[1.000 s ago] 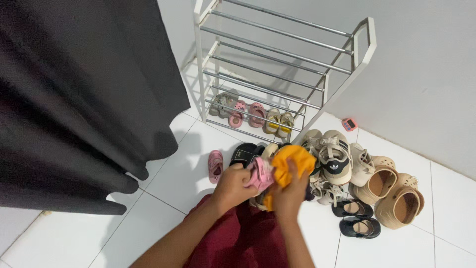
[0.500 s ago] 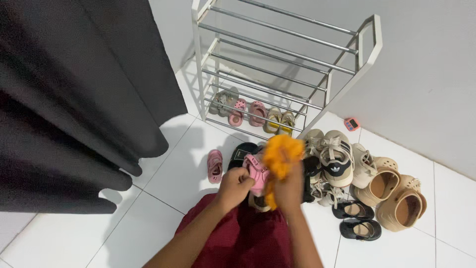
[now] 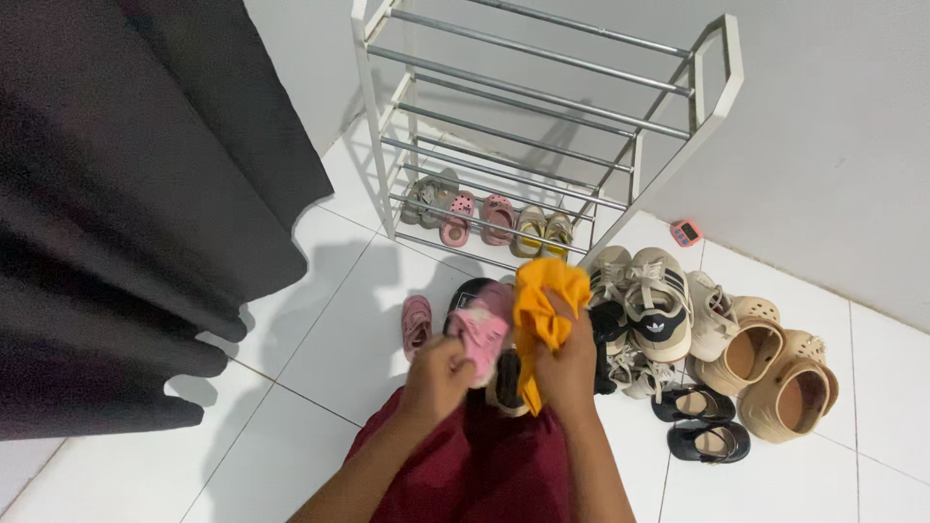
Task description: The person cleans multiple shoes with a cloth, including sneakers and sandals, and places some of them on a metal rack.
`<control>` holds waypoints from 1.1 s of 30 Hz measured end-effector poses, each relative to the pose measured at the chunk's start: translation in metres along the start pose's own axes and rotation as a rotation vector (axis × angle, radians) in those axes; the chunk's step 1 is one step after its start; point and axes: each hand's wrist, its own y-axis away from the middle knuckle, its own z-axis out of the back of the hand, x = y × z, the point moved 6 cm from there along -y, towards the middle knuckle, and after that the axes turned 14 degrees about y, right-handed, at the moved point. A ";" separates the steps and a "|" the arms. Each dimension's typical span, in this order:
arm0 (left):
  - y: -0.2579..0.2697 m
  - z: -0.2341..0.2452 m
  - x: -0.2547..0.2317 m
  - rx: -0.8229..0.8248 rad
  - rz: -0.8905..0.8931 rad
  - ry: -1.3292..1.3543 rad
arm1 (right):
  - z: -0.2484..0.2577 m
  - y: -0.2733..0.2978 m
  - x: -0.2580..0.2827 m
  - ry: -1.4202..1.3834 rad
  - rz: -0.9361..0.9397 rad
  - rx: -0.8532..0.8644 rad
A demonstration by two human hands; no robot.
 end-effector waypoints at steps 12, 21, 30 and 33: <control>0.003 0.003 -0.006 -0.200 -0.297 -0.038 | -0.067 0.078 -0.003 0.068 0.010 0.156; -0.004 0.028 0.025 -0.345 -0.062 0.114 | -0.022 0.047 -0.045 -0.145 -0.491 0.359; -0.002 0.030 -0.036 -0.376 -0.253 0.085 | -0.072 0.088 -0.048 0.104 0.016 0.181; 0.000 0.025 -0.050 -0.317 -0.324 0.099 | -0.097 0.106 -0.101 -0.691 -0.718 0.266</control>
